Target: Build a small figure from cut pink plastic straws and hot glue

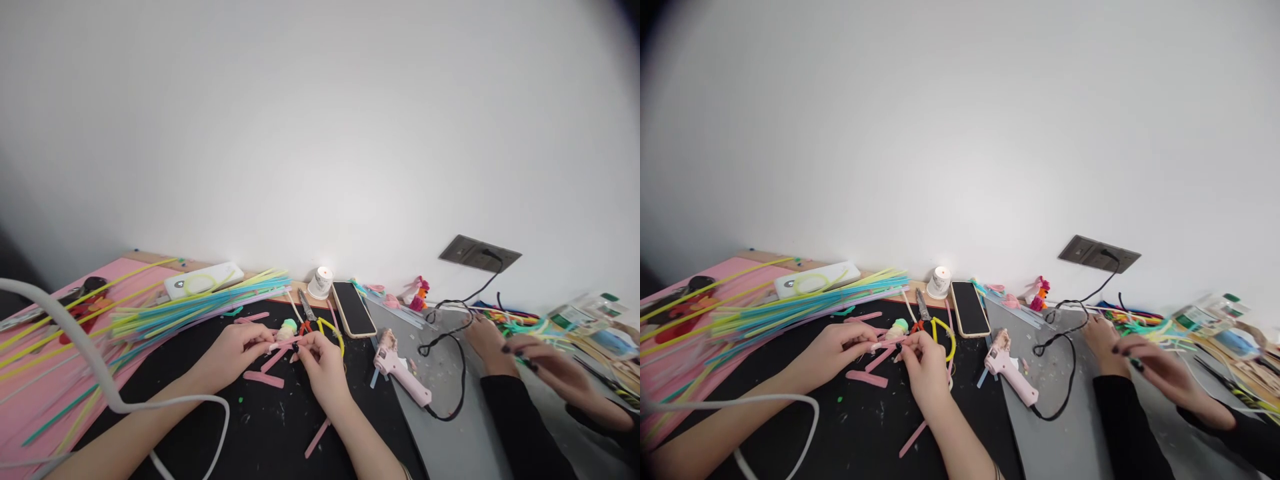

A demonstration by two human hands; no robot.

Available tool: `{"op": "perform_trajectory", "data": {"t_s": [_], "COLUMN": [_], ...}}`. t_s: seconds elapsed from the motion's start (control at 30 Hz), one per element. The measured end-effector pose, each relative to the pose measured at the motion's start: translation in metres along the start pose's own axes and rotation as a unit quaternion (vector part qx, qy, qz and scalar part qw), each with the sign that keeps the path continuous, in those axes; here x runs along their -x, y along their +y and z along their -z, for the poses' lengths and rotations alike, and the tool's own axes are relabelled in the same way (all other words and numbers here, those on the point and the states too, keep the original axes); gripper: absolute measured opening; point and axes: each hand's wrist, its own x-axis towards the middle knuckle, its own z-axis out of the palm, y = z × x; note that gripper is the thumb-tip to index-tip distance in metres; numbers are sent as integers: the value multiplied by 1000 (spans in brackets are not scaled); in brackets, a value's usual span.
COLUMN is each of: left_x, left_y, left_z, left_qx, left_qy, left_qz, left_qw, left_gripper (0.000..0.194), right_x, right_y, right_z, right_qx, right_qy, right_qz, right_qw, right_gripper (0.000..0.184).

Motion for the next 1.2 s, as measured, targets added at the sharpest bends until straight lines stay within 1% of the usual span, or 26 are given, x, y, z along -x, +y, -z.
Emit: {"op": "perform_trajectory", "data": {"t_s": [0.13, 0.27, 0.33, 0.43, 0.5, 0.57, 0.63, 0.73, 0.87, 0.97, 1.07, 1.13, 1.2], "left_x": [0, 0, 0, 1, 1, 2, 2, 1, -1, -1, 0, 1, 1], "left_y": [6, 6, 5, 3, 3, 3, 3, 2, 0, -1, -3, -4, -3], "left_z": [0, 0, -1, -2, -3, -4, -5, -6, -9, -11, -11, -10, -9], "left_qx": [23, 53, 52, 26, 15, 19, 41, 101, 182, 223, 230, 207, 167], "left_qy": [0, 1, -15, -38, -41, -39, -40, -47, -63, -76, -69, -54, -41], "left_qz": [50, 70, 63, 23, -4, -9, 11, 57, 102, 123, 127, 121, 109], "left_qw": [998, 996, 997, 999, 999, 999, 998, 992, 976, 964, 962, 969, 979], "left_gripper": [24, 23, 22, 24, 26, 26, 24, 24, 23, 23, 23, 22, 22], "right_x": [1, 0, 0, 1, 2, 3, 4, 4, 4, 4, 2, 1, 0], "right_y": [0, -2, -4, -7, -8, -8, -9, -9, -8, -6, -3, -2, -1], "right_z": [0, -1, 0, 1, 2, 2, 3, 3, 4, 4, 2, 2, 2], "right_qx": [0, 0, 2, 11, 22, 29, 30, 26, 21, 6, -25, -33, -21], "right_qy": [-8, -19, -14, -4, -5, -3, 5, 18, 42, 57, 56, 46, 34], "right_qz": [-3, 0, 7, 19, 22, 25, 30, 37, 43, 38, 23, 16, 18], "right_qw": [1000, 1000, 1000, 1000, 1000, 999, 999, 999, 998, 998, 998, 998, 999], "right_gripper": [8, 8, 6, 7, 9, 11, 10, 9, 9, 8, 9, 14, 14]}}
